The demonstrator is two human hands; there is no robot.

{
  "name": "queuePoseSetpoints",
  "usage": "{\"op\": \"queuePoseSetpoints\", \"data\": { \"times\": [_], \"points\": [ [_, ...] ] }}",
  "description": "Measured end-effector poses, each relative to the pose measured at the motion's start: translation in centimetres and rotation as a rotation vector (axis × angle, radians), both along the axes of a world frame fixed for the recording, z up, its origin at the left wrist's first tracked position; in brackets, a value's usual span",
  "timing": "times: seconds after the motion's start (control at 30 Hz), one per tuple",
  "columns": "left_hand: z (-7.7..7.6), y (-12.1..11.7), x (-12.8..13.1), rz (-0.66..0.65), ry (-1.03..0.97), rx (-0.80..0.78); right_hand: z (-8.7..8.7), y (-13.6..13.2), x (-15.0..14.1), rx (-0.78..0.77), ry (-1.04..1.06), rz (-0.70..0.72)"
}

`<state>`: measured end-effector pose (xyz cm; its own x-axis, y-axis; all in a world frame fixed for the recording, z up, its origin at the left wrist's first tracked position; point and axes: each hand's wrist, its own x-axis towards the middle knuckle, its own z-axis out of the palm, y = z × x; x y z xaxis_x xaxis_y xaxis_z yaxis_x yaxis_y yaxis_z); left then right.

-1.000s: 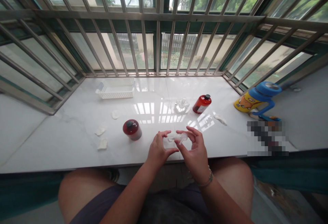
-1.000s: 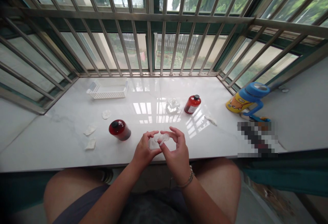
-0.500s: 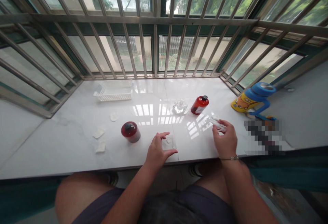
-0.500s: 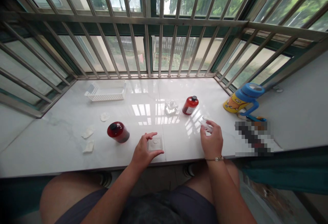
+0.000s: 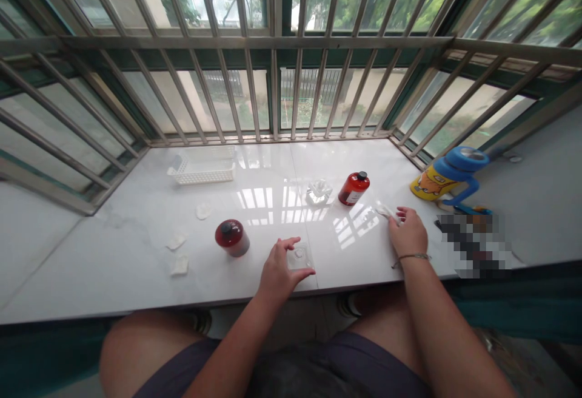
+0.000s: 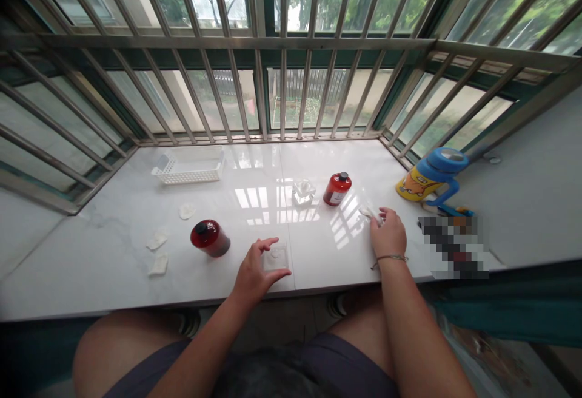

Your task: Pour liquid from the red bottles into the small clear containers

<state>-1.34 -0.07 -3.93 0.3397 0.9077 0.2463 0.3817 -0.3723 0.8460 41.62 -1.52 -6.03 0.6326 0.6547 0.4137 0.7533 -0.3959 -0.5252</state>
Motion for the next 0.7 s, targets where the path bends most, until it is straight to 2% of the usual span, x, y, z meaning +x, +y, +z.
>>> {"op": "queuePoseSetpoints", "data": {
  "times": [0.17, 0.37, 0.5, 0.6, 0.7],
  "points": [
    [0.0, -0.1, 0.0, 0.010, 0.012, 0.047, -0.3, -0.4, 0.0, -0.032, -0.043, 0.009],
    [-0.1, -0.3, -0.1, -0.029, 0.077, 0.202, 0.1, -1.1, -1.3, -0.008, -0.091, 0.030],
    [0.7, -0.8, -0.3, -0.067, 0.145, 0.291, 1.0, -1.7, -2.3, 0.018, -0.114, 0.063],
    [2.1, -1.5, -0.8, -0.088, 0.117, 0.387, 2.8, -2.5, -4.7, 0.116, -0.144, 0.072],
    [3.9, -2.6, -1.2, -0.092, 0.029, 0.475, 5.1, -4.2, -10.1, 0.280, -0.120, 0.152]
  ]
}}
